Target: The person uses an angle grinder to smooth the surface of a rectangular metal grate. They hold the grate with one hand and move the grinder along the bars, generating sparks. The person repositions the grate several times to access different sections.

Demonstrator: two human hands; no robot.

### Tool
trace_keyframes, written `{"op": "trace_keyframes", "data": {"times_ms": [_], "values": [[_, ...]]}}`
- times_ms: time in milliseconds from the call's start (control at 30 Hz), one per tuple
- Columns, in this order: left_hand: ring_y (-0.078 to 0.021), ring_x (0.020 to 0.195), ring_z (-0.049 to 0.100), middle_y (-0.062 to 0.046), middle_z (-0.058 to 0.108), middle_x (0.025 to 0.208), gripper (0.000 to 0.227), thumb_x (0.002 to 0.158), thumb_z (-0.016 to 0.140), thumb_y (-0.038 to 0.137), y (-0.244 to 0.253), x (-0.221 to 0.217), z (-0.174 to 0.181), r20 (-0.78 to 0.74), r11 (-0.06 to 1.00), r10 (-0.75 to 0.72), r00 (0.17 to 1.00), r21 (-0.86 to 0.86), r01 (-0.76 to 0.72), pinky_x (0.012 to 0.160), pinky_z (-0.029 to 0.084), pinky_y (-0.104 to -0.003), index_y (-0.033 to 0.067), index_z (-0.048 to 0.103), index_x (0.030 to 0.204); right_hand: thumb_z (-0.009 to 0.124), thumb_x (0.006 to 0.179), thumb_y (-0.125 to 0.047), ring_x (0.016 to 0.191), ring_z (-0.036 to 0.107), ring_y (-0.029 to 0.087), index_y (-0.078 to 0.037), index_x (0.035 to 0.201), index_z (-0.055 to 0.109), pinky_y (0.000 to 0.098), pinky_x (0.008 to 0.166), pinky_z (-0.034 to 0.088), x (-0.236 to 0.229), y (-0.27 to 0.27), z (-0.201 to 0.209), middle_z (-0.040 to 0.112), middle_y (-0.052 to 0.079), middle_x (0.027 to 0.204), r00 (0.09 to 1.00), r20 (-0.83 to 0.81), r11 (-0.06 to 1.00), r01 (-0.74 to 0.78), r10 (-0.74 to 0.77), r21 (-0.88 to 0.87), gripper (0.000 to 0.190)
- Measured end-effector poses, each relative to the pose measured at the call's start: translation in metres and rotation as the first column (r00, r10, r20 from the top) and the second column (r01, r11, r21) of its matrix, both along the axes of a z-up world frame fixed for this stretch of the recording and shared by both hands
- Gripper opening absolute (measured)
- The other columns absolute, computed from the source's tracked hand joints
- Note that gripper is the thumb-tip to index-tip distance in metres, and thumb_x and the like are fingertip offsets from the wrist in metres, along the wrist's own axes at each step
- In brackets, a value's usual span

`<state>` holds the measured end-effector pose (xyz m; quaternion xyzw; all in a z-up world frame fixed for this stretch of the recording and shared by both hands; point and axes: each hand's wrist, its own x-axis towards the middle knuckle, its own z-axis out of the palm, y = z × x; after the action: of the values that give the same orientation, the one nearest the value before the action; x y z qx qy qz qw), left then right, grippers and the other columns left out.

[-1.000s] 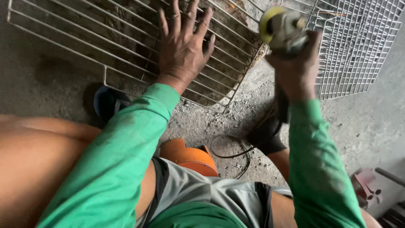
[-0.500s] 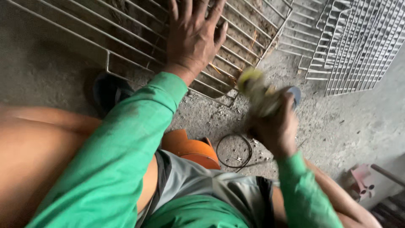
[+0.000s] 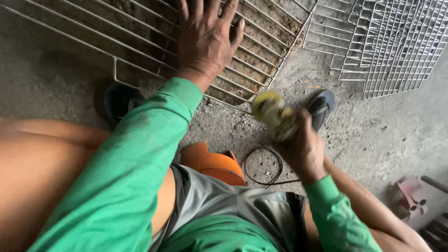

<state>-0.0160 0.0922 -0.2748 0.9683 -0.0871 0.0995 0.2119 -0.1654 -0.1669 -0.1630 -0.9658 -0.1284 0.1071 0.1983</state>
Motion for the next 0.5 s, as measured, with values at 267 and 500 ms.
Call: {"op": "trace_keyframes", "data": {"times_ms": [267, 500], "values": [[-0.0446, 0.157, 0.002, -0.010, 0.007, 0.174, 0.051, 0.116, 0.059, 0.046, 0.000, 0.003, -0.004, 0.099, 0.999, 0.015, 0.995, 0.046, -0.019, 0.123, 0.014, -0.074, 0.0195, 0.051, 0.158, 0.089, 0.096, -0.013, 0.086, 0.076, 0.029, -0.005, 0.135, 0.034, 0.0378, 0.063, 0.067, 0.137, -0.040, -0.041, 0.070, 0.024, 0.115, 0.989, 0.094, 0.979, 0.096, -0.114, 0.180, 0.068], [-0.0432, 0.159, 0.000, -0.008, 0.003, 0.176, 0.049, 0.115, 0.059, 0.046, 0.001, 0.005, -0.009, 0.067, 0.997, 0.016, 0.998, 0.072, -0.021, 0.124, 0.015, -0.073, 0.0208, 0.054, 0.156, 0.092, 0.091, -0.007, 0.104, 0.075, 0.029, -0.006, 0.136, 0.032, 0.0396, 0.080, 0.068, 0.154, -0.039, -0.039, 0.064, 0.025, 0.127, 0.973, 0.027, 0.915, 0.205, -0.228, 0.347, 0.075]]}}
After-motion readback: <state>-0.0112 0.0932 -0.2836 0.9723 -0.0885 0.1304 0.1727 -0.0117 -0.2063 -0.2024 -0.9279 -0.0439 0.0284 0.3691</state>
